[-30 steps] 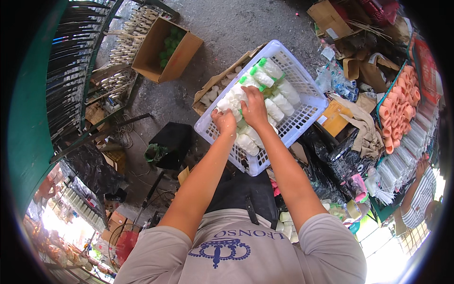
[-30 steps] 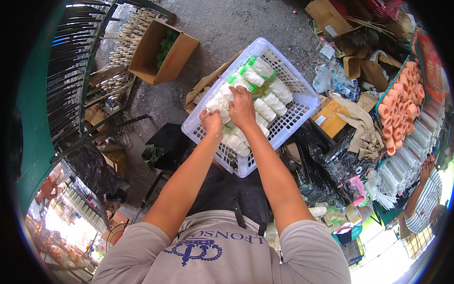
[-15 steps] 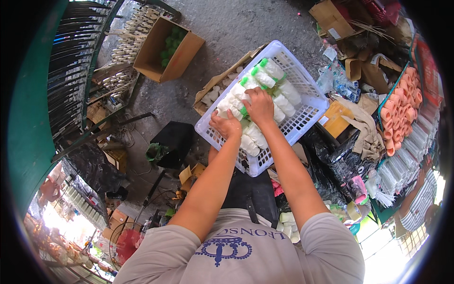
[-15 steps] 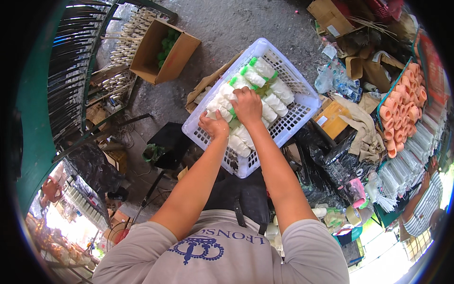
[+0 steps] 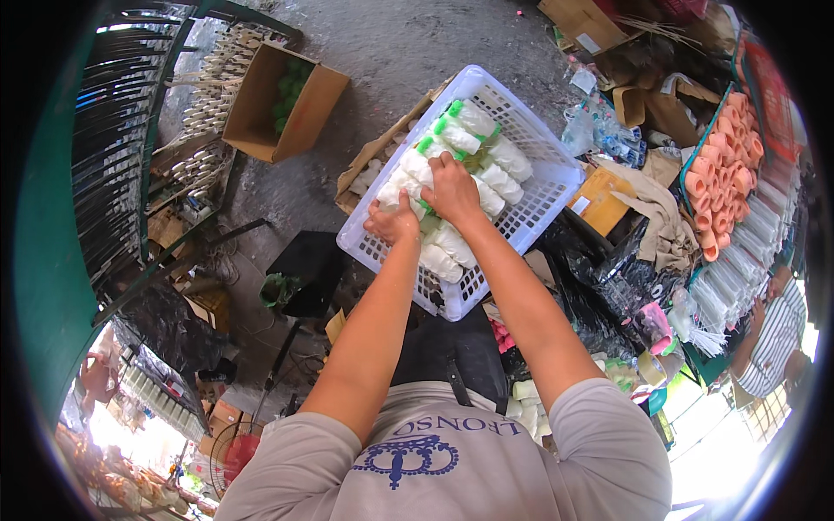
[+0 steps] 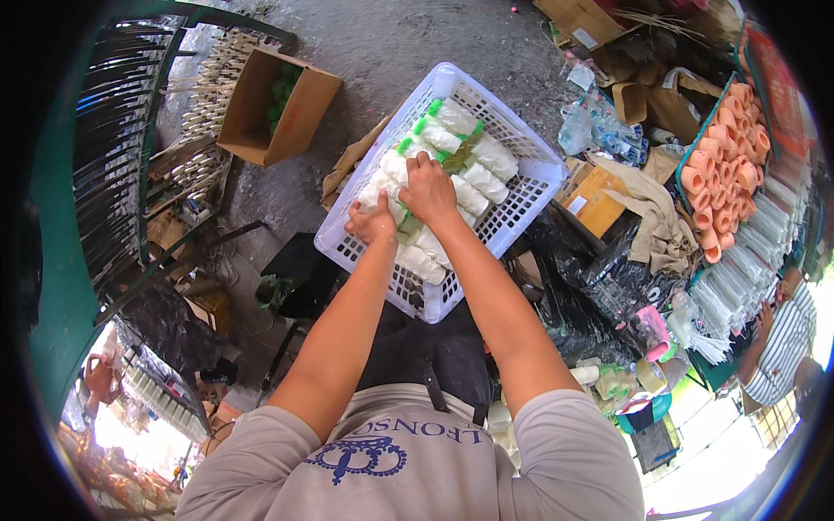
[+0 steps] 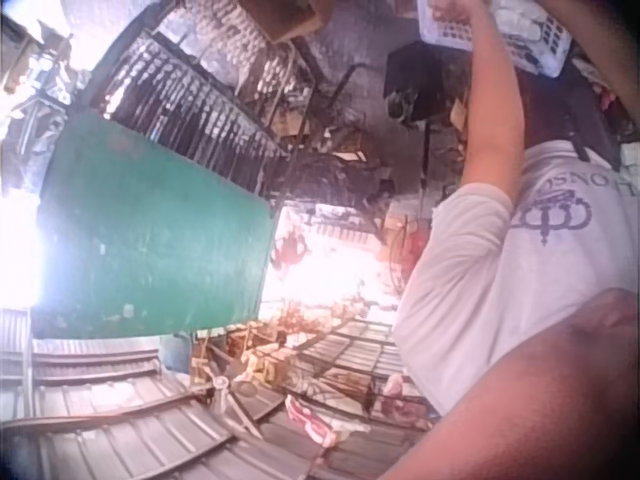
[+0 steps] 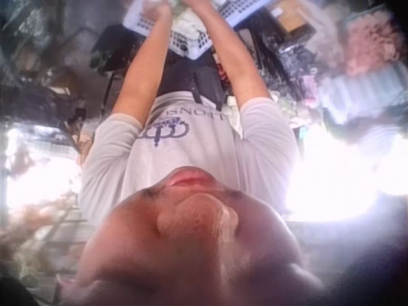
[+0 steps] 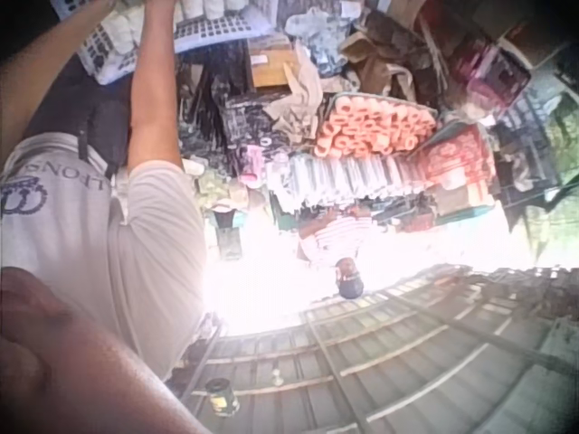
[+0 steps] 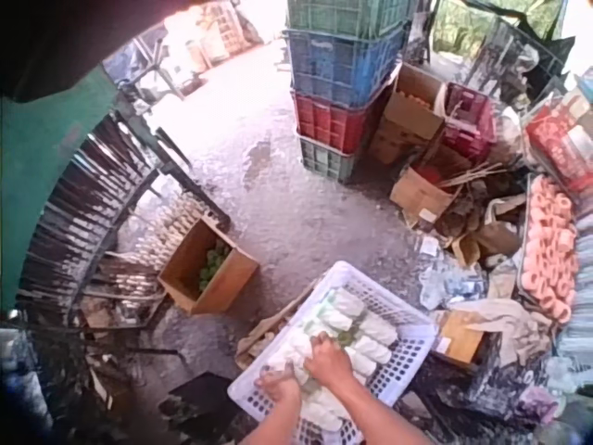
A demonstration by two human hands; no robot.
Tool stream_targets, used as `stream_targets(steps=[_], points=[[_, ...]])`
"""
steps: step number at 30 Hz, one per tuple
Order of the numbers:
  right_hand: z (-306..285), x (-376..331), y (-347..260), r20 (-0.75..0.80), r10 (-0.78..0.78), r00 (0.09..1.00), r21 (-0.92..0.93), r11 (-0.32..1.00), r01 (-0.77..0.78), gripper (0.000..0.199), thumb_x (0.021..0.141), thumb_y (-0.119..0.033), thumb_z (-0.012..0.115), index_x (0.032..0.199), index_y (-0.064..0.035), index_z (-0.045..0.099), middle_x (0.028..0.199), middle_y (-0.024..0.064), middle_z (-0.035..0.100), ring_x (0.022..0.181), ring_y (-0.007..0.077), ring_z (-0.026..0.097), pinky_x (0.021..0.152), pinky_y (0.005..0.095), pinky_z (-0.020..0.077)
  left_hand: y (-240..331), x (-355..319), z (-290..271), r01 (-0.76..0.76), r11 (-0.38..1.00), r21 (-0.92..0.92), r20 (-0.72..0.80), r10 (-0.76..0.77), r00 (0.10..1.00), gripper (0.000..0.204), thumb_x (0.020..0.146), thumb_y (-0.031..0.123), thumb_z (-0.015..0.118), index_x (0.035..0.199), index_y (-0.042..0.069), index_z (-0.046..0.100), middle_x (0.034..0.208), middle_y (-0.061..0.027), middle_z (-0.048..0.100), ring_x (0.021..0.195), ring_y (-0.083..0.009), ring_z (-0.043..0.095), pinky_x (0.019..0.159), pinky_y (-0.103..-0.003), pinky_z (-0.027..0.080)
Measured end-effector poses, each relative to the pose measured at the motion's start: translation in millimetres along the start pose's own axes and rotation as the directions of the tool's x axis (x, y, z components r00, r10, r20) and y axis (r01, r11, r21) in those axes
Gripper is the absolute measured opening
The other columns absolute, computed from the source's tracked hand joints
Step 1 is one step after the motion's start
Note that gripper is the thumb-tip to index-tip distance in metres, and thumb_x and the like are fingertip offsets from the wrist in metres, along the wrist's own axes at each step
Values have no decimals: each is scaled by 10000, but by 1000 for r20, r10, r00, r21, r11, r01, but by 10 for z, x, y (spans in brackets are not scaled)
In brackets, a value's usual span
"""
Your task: The person assembles small cylindrical candles by inserting green wick holders into the open ends of white wax cylinders. They pick up the components from a table, insert the green pieces into the white cylinders, and place the finished items into a white plastic basket.
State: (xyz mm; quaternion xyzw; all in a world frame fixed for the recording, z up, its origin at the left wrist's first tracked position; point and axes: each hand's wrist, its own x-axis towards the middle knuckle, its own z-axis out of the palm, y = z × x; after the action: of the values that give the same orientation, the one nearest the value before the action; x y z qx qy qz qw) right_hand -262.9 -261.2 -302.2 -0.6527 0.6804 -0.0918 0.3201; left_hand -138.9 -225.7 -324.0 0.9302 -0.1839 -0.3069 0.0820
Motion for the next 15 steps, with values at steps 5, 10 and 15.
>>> stream_targets(steps=[5, 10, 15], points=[[-152, 39, 143, 196, 44, 980, 260, 961, -95, 493, 767, -207, 781, 1181, 12, 626, 1252, 226, 618, 1123, 414, 653, 958, 468, 559, -128, 6, 94, -8, 988, -152, -69, -3, 998, 729, 810, 317, 885, 1338, 17, 481, 1326, -214, 451, 1207, -399, 555, 1047, -483, 467], [-121, -11, 76, 224, 59, 973, 190, 976, -103, 629, 764, -209, 827, 1301, -24, 557, 1301, 241, 595, 1230, 400, 603, 1005, 469, 537, -250, -203, 39, -110, 885, -453, -62, 92, 994, 675, 899, 258, 810, 1346, -20, 388, 1328, -226, 468, 1198, -366, 567, 1052, -462, 459], [1, -33, -14, 178, 68, 982, 125, 988, -91, 632, 816, -156, 805, 1364, -28, 518, 1320, 225, 577, 1206, 417, 594, 1032, 464, 505, -177, -300, -215, -5, 824, -566, -6, 2, 1000, 595, 1018, 256, 674, 1431, -15, 343, 1354, -222, 520, 1200, -323, 589, 1030, -417, 483]])
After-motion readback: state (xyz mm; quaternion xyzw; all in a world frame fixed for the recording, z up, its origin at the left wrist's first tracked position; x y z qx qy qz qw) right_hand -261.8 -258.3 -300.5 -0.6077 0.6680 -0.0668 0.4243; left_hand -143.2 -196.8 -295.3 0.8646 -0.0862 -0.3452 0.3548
